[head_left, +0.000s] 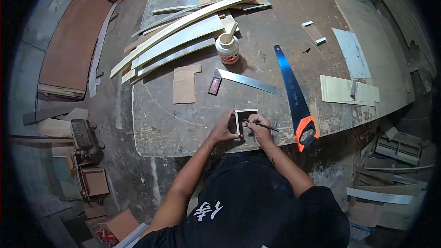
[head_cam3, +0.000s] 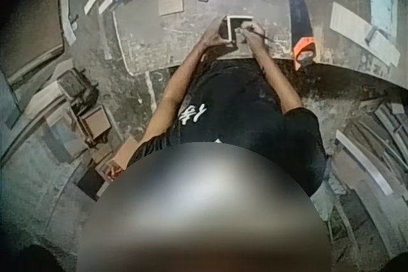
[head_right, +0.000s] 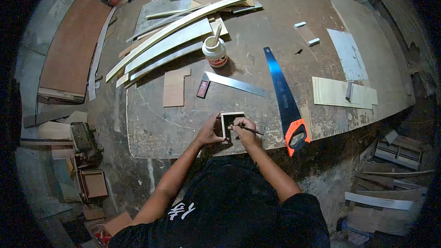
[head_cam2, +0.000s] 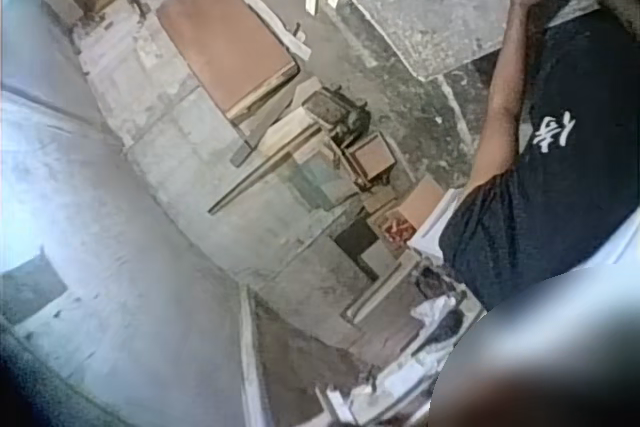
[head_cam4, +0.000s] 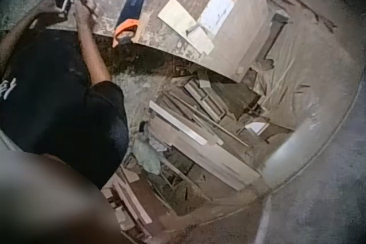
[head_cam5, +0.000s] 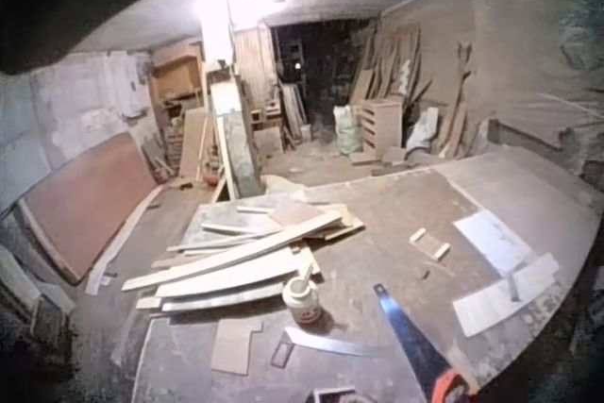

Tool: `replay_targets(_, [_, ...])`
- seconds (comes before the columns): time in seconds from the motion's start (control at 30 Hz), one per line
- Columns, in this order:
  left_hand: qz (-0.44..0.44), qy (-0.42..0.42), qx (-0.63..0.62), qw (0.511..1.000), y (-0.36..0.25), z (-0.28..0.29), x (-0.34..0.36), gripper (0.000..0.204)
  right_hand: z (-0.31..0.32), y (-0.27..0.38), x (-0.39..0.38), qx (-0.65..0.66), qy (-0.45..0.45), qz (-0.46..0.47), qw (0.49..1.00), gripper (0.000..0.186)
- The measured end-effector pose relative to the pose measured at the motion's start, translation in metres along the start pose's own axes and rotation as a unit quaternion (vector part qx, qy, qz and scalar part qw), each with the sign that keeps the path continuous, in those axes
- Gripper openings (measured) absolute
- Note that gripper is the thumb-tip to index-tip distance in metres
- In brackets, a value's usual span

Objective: Measure and mark wood pieces for cutting and assembly at a workshop table.

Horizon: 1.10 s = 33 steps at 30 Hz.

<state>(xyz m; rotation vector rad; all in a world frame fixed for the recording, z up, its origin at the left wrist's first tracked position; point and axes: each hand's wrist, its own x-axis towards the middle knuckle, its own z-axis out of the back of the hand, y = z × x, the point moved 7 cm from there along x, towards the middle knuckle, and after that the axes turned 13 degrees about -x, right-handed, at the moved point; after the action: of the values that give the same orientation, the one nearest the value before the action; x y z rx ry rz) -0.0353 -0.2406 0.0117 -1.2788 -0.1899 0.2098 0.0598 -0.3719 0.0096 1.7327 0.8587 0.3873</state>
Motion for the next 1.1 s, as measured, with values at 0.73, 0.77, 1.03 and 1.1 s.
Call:
replay_targets(0.73, [-0.033, 0.001, -0.006, 0.999, -0.018, 0.001, 0.001, 0.110, 0.006, -0.049, 0.018, -0.041, -0.080, -0.119, 0.989, 0.014])
replay_targets(0.77, [-0.033, 0.007, -0.013, 0.999, -0.020, 0.001, 0.002, 0.110, 0.005, -0.049, 0.017, -0.027, -0.080, -0.124, 0.989, 0.014])
replay_targets(1.03, [-0.004, 0.016, -0.019, 1.000, -0.006, -0.002, 0.000, 0.110, 0.003, -0.046, 0.018, -0.029, -0.066, -0.114, 0.991, 0.016])
replay_targets(1.1, [-0.008, 0.014, 0.004, 1.000, -0.007, -0.001, 0.001, 0.111, 0.006, -0.050, 0.019, -0.041, -0.070, -0.116, 0.990, 0.016])
